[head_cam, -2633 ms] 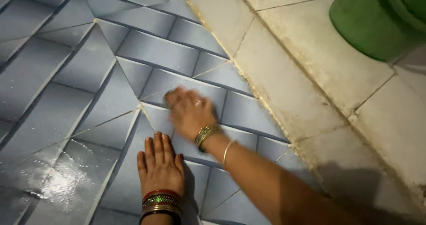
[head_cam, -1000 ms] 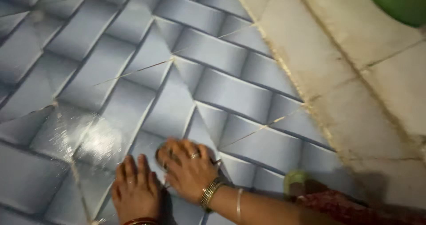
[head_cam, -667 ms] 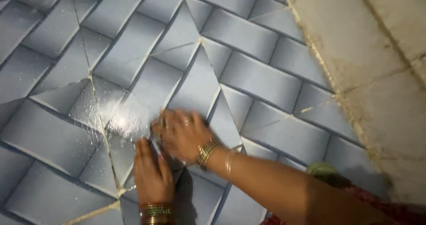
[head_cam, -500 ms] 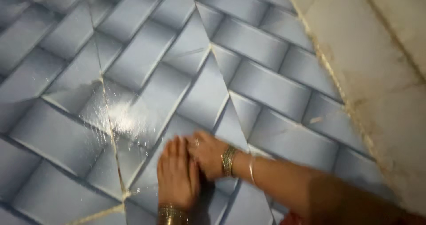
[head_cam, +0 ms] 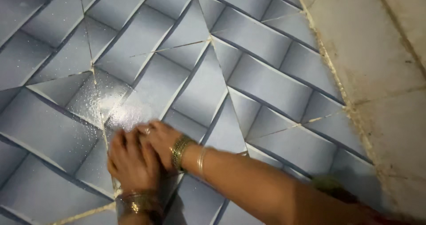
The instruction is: The person scrubs the floor tiles with a scrubbing pad by hand. They rinse their hands in a white bowl and continue scrubbing the tiled surface.
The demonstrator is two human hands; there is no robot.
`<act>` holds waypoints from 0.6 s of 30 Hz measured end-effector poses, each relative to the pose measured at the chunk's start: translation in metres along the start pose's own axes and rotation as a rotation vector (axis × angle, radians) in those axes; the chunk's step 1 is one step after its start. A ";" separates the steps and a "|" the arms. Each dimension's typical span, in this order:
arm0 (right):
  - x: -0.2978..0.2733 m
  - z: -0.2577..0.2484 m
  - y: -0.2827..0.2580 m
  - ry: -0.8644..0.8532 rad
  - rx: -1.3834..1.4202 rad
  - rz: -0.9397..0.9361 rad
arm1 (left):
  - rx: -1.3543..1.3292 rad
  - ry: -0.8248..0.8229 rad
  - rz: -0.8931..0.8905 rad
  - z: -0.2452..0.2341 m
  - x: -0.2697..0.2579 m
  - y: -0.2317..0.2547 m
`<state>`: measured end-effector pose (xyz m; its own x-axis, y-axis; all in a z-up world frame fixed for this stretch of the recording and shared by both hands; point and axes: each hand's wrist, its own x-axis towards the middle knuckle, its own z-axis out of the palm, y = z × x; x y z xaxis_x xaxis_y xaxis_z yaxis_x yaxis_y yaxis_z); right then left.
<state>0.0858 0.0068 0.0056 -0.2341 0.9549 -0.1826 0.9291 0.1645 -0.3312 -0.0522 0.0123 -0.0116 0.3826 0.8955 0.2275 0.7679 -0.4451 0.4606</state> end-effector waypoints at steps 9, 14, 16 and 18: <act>-0.026 0.001 -0.033 -0.126 -0.101 -0.204 | 0.018 0.091 -0.039 -0.021 -0.045 0.013; 0.028 -0.004 -0.009 -0.045 0.090 -0.157 | 0.073 0.099 -0.091 -0.005 0.001 -0.012; 0.057 -0.014 -0.002 0.013 0.068 -0.128 | 0.054 0.071 -0.085 -0.004 0.042 -0.027; 0.066 -0.018 -0.008 0.024 0.060 -0.063 | 0.038 0.011 -0.059 -0.008 0.056 -0.038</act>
<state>0.0678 0.0726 0.0133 -0.2840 0.9489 -0.1374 0.8939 0.2102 -0.3959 -0.0642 0.0797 -0.0100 0.3302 0.9201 0.2106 0.8082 -0.3908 0.4405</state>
